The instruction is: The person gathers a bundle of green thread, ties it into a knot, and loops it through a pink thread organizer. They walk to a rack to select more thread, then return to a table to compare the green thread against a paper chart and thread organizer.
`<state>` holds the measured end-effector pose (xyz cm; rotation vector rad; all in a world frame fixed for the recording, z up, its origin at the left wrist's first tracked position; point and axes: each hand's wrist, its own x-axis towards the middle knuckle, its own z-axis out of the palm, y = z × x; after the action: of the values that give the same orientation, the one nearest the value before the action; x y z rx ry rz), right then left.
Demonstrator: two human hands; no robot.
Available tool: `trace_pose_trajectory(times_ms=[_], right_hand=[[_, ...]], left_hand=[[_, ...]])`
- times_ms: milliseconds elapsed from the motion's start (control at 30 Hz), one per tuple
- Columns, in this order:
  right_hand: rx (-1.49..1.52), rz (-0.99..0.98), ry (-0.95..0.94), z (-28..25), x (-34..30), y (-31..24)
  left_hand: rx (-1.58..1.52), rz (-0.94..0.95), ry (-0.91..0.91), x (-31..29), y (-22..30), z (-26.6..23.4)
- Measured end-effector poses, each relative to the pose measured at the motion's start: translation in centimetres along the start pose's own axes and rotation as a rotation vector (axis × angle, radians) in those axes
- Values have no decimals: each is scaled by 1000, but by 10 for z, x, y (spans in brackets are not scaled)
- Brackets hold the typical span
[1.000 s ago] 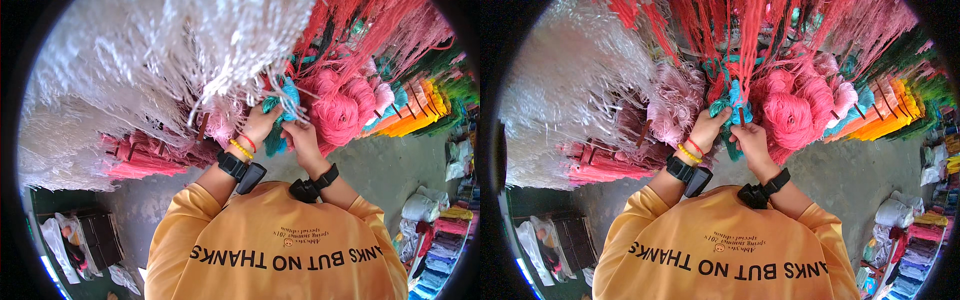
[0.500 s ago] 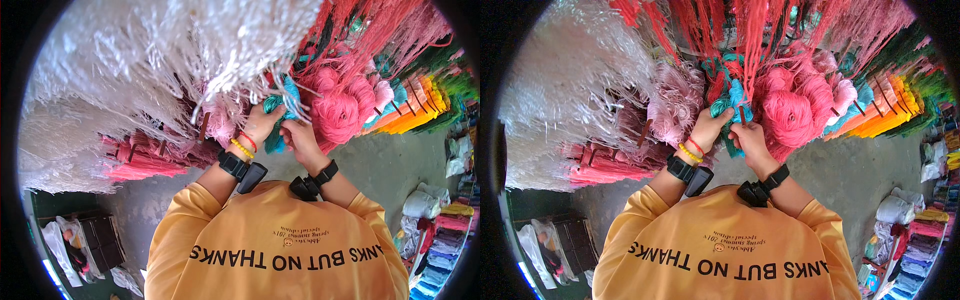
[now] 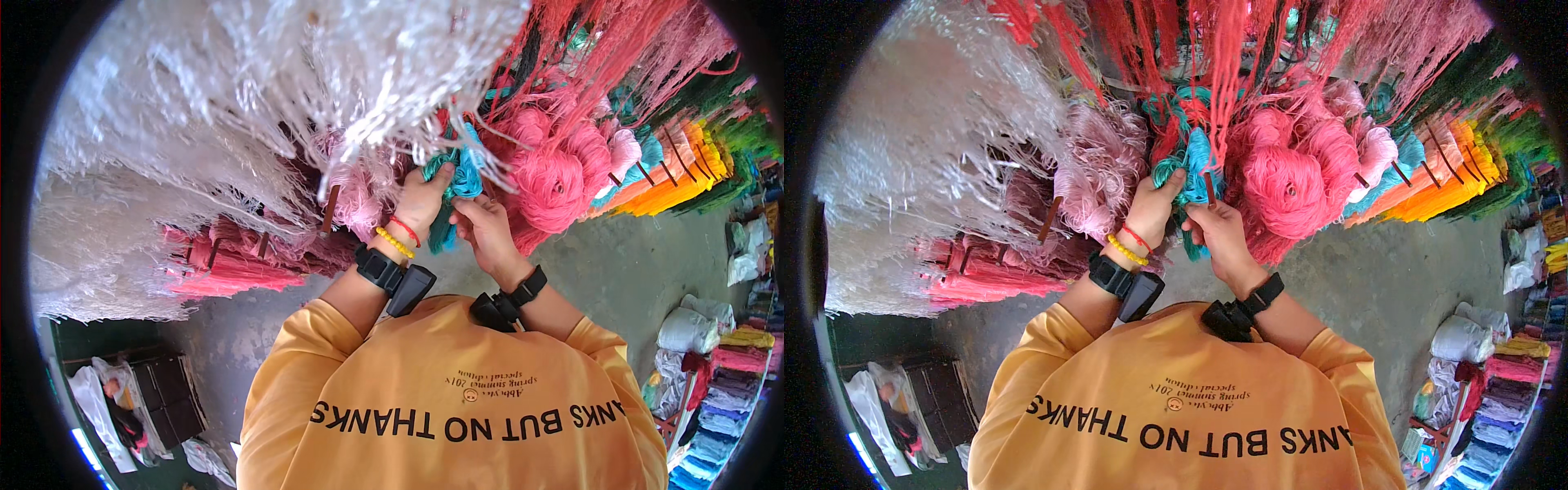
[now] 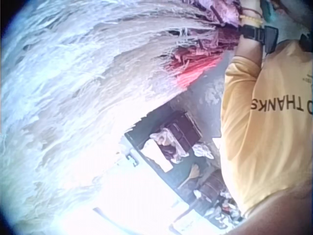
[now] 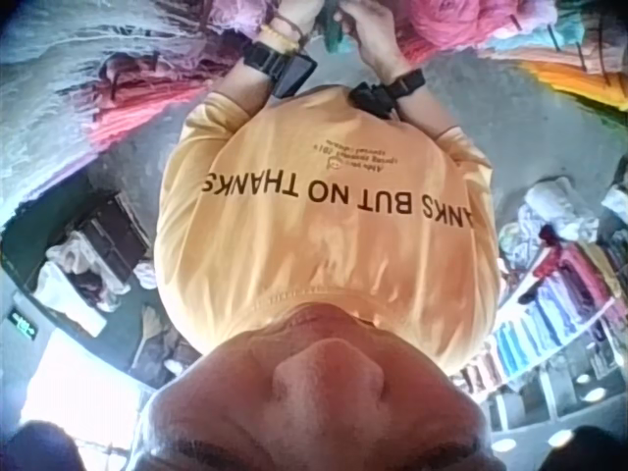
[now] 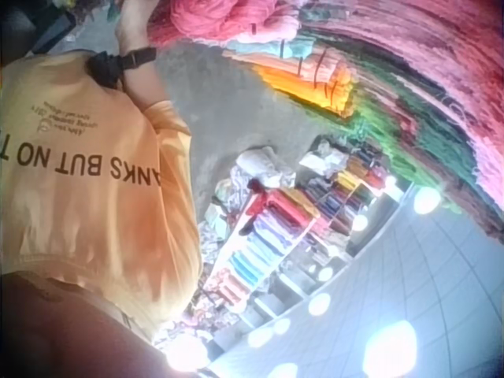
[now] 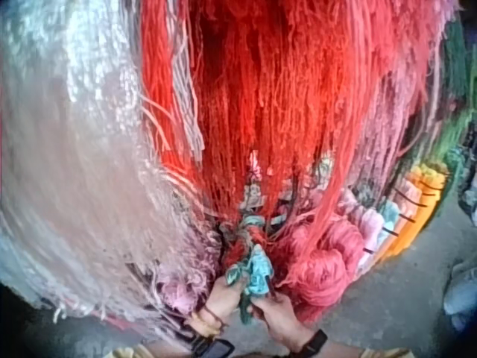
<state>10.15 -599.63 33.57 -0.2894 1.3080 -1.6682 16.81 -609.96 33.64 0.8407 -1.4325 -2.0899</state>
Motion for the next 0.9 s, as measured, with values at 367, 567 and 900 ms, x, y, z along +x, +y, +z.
trace_pose_trajectory(times_ms=[367,567,900], right_hand=[[-15,-25,80,5,3,-2],[-36,5,85,3,3,-3],[-25,1,83,3,6,2]], left_hand=[[-26,9,-44,-5,3,5],[57,89,-31,-1,-2,5],[47,50,-41,-5,1,6]])
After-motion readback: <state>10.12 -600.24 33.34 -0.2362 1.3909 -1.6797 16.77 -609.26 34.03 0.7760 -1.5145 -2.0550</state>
